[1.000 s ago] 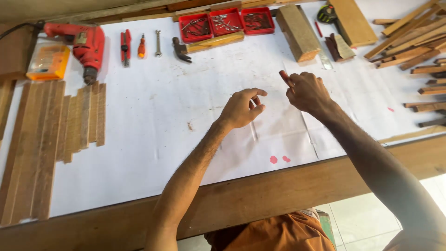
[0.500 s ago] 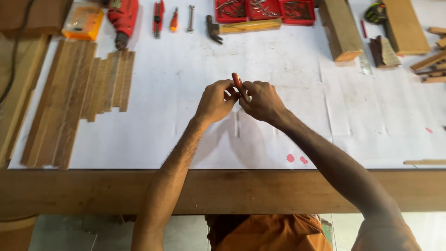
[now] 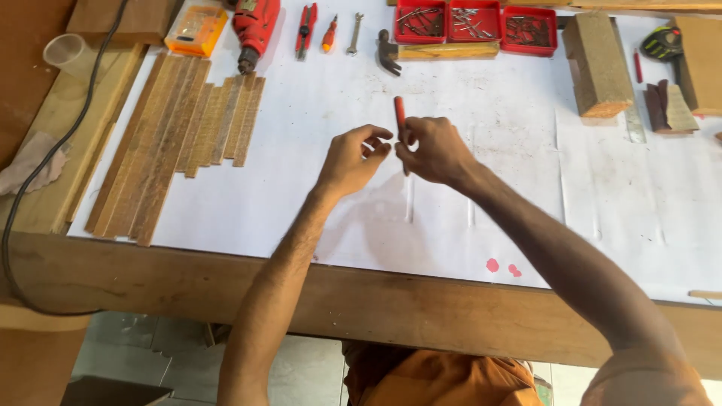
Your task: Using a piece of sandpaper to smooth the edges and surfaces of small wooden slats on a workbench.
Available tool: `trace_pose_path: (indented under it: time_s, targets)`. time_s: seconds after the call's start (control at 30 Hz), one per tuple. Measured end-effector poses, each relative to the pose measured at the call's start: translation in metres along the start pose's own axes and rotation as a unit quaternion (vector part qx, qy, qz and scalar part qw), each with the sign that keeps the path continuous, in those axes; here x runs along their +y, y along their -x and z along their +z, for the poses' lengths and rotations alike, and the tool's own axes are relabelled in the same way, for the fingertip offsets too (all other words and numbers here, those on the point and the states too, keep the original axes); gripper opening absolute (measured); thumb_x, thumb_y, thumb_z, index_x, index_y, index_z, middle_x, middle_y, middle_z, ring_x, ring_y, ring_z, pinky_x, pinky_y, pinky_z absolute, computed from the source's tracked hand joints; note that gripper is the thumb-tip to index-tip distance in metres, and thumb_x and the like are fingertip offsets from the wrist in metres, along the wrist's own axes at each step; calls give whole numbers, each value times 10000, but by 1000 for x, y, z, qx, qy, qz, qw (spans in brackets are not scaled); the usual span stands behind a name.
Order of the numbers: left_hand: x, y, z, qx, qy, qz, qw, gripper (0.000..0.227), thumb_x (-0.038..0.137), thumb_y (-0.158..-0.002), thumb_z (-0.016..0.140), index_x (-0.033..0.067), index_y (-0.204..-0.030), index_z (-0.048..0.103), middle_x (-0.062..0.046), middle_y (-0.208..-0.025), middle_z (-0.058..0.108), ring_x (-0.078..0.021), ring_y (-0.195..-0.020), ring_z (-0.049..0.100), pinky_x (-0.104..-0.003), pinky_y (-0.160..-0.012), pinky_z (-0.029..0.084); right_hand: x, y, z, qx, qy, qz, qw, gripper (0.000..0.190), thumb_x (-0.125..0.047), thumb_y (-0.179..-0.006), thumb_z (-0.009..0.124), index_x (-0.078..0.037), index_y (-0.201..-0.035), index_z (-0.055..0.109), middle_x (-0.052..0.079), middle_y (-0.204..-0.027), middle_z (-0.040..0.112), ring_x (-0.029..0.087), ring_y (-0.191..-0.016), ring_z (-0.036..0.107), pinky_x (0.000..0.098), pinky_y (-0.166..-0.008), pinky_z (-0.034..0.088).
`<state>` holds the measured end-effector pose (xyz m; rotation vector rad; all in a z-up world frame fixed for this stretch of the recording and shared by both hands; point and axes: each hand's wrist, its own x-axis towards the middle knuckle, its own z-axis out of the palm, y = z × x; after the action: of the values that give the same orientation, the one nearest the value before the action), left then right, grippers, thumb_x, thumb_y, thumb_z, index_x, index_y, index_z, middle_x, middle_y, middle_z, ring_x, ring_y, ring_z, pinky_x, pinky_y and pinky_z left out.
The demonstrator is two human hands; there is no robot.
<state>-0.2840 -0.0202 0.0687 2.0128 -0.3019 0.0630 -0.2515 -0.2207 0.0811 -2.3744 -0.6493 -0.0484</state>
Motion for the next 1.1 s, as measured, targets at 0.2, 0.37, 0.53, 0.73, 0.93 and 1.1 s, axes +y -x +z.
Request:
trace_pose_path:
  time_s: [0.2, 0.37, 0.53, 0.73, 0.93, 1.1]
  targets:
    - [26, -54, 108, -121, 31, 65, 990, 256, 197, -915, 717, 75, -1139, 734, -51, -898, 742, -148, -662, 687, -306, -646, 581, 108, 63, -104, 82, 152, 127, 977, 158, -138, -882, 703, 8, -944, 710, 200, -851, 733, 383, -734, 713, 473, -689, 581]
    - [41, -78, 167, -174, 30, 96, 980, 260, 204, -919, 708, 73, -1142, 731, -56, -910, 757, -153, -690, 709, -316, -671, 584, 186, 102, -144, 92, 206, 262, 939, 158, -85, -898, 633, 25, -983, 708, 222, -814, 712, 358, -647, 666, 468, -590, 557]
    - [40, -89, 176, -177, 5, 101, 979, 274, 215, -920, 718, 71, -1152, 725, -62, -934, 759, -158, -708, 721, -321, -687, 592, 191, 89, -129, 35, 147, 333, 931, 223, -57, -914, 550, 13, -1081, 681, 178, -745, 690, 270, -515, 580, 419, -416, 495]
    - [28, -79, 128, -149, -31, 37, 988, 339, 202, -899, 739, 70, -1208, 691, -71, -940, 750, -167, -716, 719, -334, -672, 594, 138, 32, -68, 72, 91, 120, 986, 174, -135, -830, 682, -10, -940, 732, 171, -813, 752, 335, -675, 697, 444, -649, 560]
    - [8, -49, 53, -52, -72, -30, 996, 371, 147, -835, 797, 49, -1163, 655, -81, -953, 742, -174, -695, 715, -346, -641, 585, 73, -22, -8, 28, -30, 81, 996, 193, -162, -835, 711, -13, -957, 718, 150, -868, 765, 319, -746, 749, 419, -696, 606]
    - [-1, -41, 26, -11, -33, -66, 997, 362, 157, -871, 784, 48, -1182, 636, -52, -962, 737, -123, -717, 737, -310, -616, 591, 48, -38, 8, 14, -91, 27, 995, 190, -172, -875, 721, -4, -964, 717, 137, -899, 786, 280, -743, 761, 389, -678, 610]
